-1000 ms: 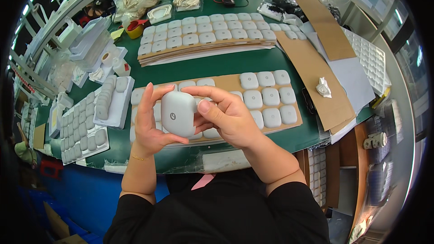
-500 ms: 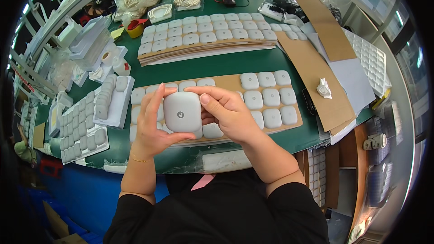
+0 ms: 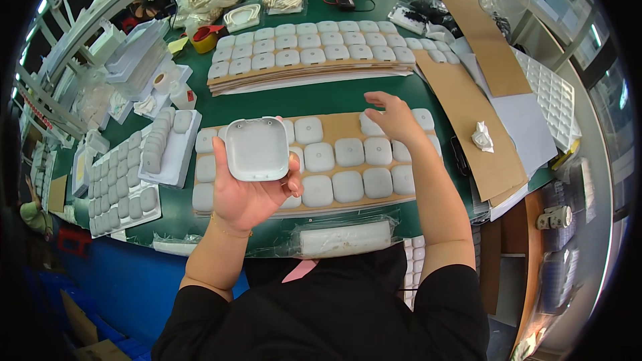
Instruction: The person picks up plastic cases one at a time from a tray, turns each case over by hand, and places it back into the tray. The person then moves the tray aside and repeats the process with another tray of cases.
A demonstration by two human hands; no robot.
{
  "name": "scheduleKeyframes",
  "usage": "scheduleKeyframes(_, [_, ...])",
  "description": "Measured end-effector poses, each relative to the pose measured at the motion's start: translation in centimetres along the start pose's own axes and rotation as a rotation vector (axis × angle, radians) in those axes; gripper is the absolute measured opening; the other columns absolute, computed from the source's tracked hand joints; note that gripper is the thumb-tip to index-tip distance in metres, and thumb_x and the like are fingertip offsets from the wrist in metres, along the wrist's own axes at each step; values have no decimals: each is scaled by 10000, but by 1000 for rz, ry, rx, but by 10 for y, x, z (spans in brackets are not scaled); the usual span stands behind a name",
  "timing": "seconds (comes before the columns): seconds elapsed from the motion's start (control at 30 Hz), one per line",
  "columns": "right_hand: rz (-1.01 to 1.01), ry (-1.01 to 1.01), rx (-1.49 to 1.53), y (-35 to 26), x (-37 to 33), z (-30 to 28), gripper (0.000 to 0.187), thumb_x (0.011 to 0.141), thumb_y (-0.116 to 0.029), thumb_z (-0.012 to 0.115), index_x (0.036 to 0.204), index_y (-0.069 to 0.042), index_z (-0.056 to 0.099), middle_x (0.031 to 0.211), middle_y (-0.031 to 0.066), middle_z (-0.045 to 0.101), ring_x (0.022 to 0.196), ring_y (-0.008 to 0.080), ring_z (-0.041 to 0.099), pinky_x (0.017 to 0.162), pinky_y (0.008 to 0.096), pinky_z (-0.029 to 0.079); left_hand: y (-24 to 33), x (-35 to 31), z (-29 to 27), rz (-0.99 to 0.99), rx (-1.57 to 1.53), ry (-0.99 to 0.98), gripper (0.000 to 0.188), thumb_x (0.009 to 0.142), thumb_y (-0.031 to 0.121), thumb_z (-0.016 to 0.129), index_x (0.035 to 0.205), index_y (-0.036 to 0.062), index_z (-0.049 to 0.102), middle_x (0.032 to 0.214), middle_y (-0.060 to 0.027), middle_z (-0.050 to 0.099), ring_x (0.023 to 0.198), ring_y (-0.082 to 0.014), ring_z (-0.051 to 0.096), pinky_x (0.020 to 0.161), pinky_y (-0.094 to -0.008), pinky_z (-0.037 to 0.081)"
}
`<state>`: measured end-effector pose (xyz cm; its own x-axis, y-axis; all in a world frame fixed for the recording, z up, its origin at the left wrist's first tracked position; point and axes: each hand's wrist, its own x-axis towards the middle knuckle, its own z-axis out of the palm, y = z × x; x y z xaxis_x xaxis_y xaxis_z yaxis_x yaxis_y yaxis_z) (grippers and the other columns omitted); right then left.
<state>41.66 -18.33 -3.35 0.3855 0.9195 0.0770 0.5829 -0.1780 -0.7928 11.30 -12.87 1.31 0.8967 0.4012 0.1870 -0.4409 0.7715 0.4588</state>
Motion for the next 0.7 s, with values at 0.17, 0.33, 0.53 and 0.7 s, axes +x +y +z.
scheduleKeyframes(0.17, [-98,-241,-454,47,10,-7,549,765,-222,664,1280,-116,503,1302,117,513,1187,288,490,1007,442,368,-4,9,3,-16,47,-4,827,849,736,198,1389,120,311,1070,-189,581,841,-299,572,759,-411,424])
scheduleKeyframes(0.33, [51,-371,-573,41,16,-2,647,726,-265,700,1316,-142,463,1340,87,474,1259,269,415,1088,552,153,-6,15,4,-31,77,11,815,858,725,186,1396,125,304,1080,-184,582,842,-302,570,767,-410,421])
scheduleKeyframes(0.53, [41,-367,-587,45,18,-6,651,713,-291,717,1302,-149,479,1304,82,501,1242,248,433,1096,551,156,-11,31,0,-59,97,-5,803,863,718,165,1392,133,314,1109,-178,571,877,-292,557,777,-399,419])
scheduleKeyframes(0.7, [-97,-229,-528,37,9,-9,585,702,-209,724,1243,-101,526,1238,101,525,1127,261,515,1017,450,350,-18,74,-31,187,995,89,674,885,586,447,1359,112,375,1137,-175,556,946,-247,547,827,-364,421])
